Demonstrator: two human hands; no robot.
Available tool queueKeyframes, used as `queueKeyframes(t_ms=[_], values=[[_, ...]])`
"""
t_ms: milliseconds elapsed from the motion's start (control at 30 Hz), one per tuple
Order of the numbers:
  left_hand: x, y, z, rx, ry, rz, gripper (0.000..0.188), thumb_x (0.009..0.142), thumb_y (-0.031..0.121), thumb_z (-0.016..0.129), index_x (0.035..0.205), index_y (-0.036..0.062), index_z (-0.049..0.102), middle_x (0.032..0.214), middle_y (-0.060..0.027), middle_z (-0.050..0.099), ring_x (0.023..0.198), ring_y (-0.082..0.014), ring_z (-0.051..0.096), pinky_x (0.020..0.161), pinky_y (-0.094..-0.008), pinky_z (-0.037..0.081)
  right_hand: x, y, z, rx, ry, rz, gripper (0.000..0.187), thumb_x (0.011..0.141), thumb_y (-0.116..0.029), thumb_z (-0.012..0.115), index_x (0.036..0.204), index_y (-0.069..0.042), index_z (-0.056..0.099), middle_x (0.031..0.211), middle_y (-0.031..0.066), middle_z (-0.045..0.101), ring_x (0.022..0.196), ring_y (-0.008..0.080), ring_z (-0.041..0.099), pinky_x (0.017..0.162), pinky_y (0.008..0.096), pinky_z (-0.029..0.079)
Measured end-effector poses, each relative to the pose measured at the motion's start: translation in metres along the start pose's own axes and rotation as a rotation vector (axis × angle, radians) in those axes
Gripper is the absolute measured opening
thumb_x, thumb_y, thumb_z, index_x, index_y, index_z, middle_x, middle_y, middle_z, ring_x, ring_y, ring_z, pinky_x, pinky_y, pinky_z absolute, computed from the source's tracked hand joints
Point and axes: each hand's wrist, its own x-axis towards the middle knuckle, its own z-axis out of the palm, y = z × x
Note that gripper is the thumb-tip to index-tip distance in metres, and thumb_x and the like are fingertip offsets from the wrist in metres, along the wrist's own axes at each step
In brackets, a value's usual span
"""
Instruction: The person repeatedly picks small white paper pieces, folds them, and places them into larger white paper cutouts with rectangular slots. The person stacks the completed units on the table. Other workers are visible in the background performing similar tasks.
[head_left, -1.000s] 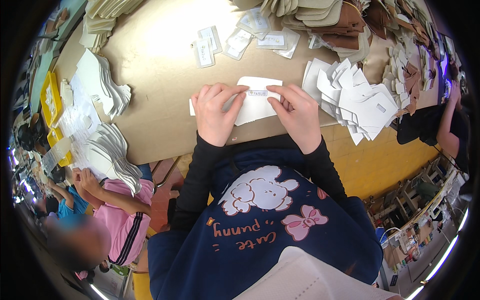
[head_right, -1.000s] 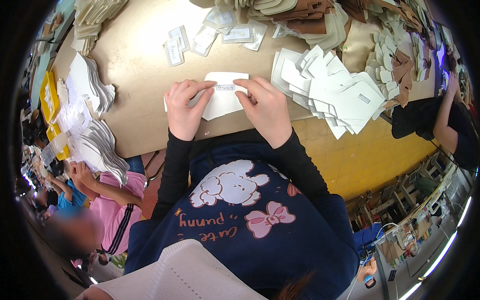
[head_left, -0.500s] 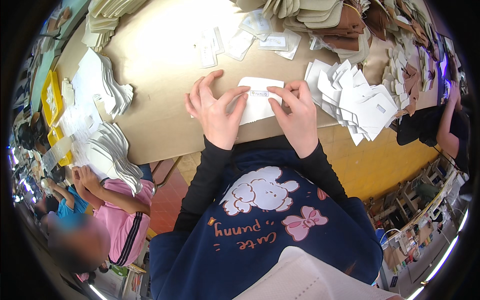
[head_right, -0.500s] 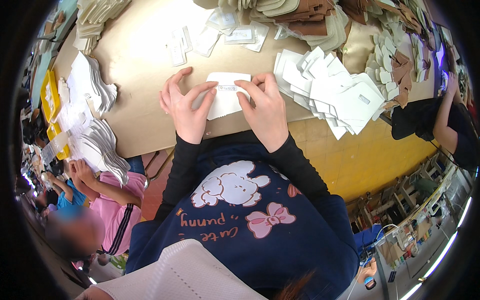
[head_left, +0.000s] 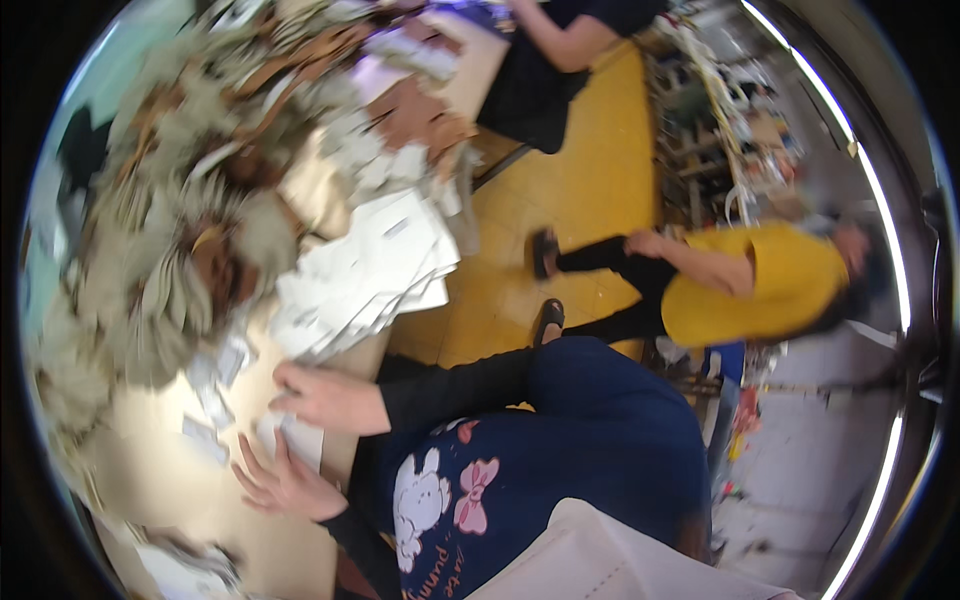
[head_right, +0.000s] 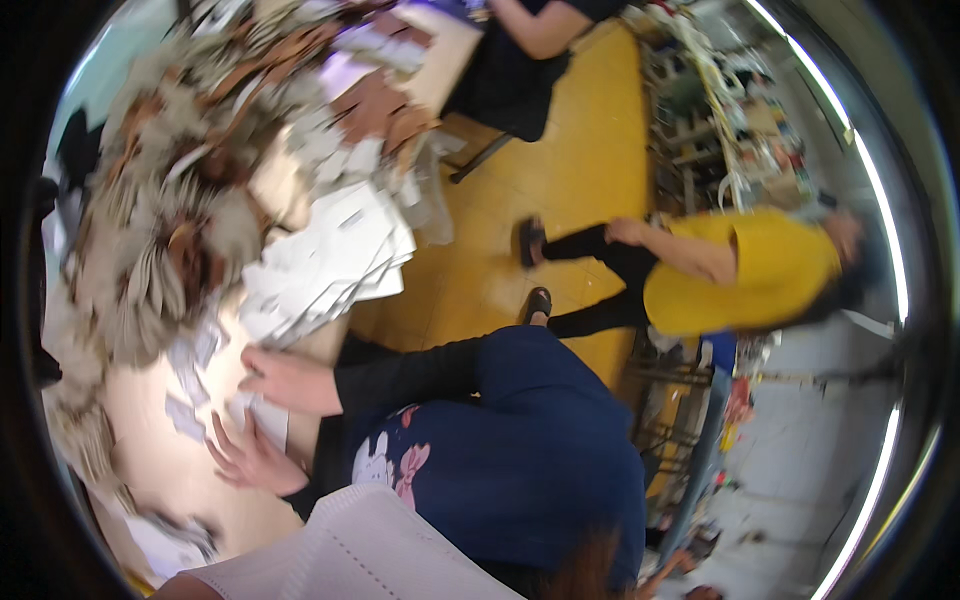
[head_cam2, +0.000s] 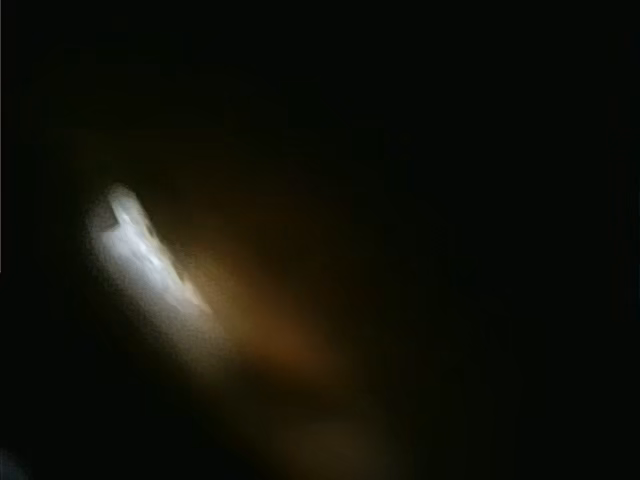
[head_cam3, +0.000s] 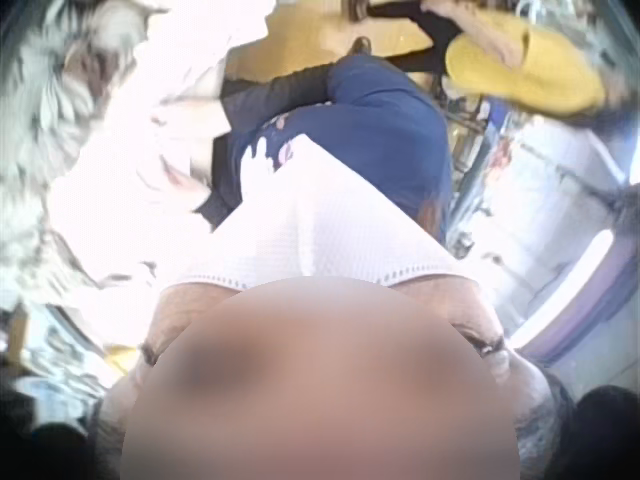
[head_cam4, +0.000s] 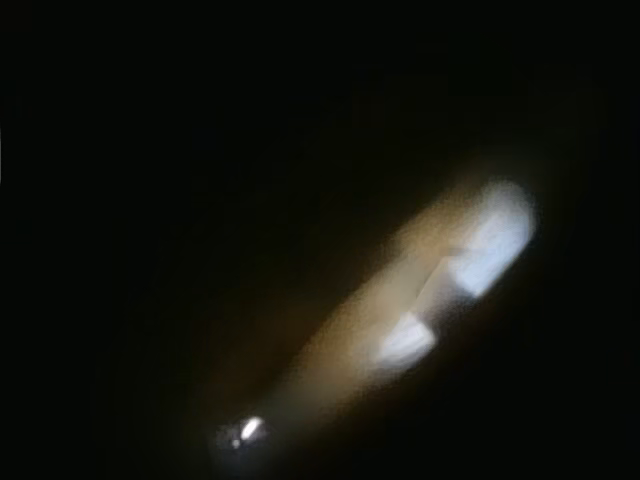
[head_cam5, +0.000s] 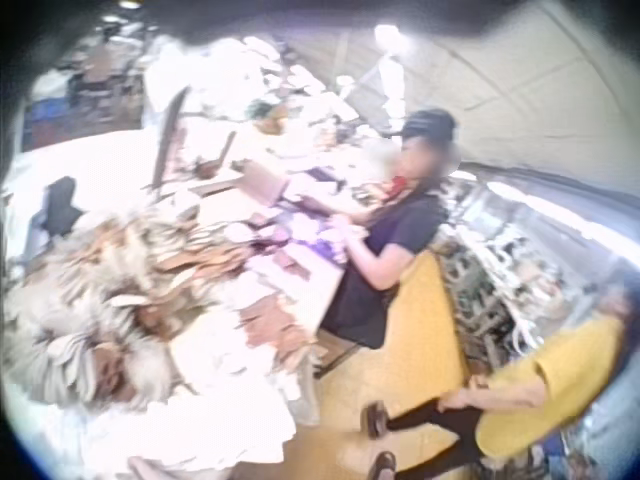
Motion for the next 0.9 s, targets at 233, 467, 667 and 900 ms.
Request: queueKeyframes(t_ms=[233, 467, 667, 900], values=[[-0.013, 0.000, 0.004, 0.265, -0.267, 0.195, 0.037, 0.103, 0.016, 0.049, 0.140, 0.0103, 0.050, 0.154, 0.0034, 0.043, 0.145, -0.0207, 0.036, 0.118, -0.0554, 0.021, 0.002, -0.005, -0.007, 0.061, -0.090, 0.032, 0.031, 0.077, -0.005, 0.069, 0.108, -0.004, 0.064, 0.110, 0.0134, 0.045, 0.088, 0.0282, 0.059, 0.071, 0.0377, 0.053], [-0.014, 0.020, -0.009, 0.378, -0.541, 0.073, 0.055, 0.104, 0.018, 0.046, 0.156, 0.0278, 0.031, 0.163, 0.0010, 0.028, 0.148, -0.0227, 0.032, 0.116, -0.0624, 0.016, 0.001, -0.009, -0.008, 0.039, -0.011, 0.037, 0.035, 0.076, -0.009, 0.072, 0.110, -0.004, 0.064, 0.110, 0.0129, 0.045, 0.087, 0.0282, 0.060, 0.071, 0.0390, 0.052], [-0.012, 0.013, -0.006, 0.336, -0.442, 0.140, 0.052, 0.104, 0.022, 0.046, 0.154, 0.0304, 0.034, 0.163, 0.0010, 0.029, 0.148, -0.0234, 0.031, 0.116, -0.0607, 0.017, 0.006, 0.001, -0.002, 0.127, -0.071, 0.099, 0.035, 0.075, -0.003, 0.067, 0.110, -0.003, 0.064, 0.110, 0.0129, 0.047, 0.089, 0.0303, 0.061, 0.073, 0.0402, 0.051], [0.000, -0.010, -0.001, -0.058, -0.372, 0.204, 0.048, 0.104, 0.031, 0.048, 0.150, 0.0208, 0.041, 0.158, -0.0071, 0.036, 0.147, -0.0360, 0.029, 0.117, -0.0566, 0.021, 0.008, 0.006, 0.004, 0.191, -0.057, 0.124, 0.037, 0.074, 0.001, 0.065, 0.111, -0.003, 0.064, 0.112, 0.0129, 0.050, 0.095, 0.0314, 0.061, 0.079, 0.0417, 0.050]])
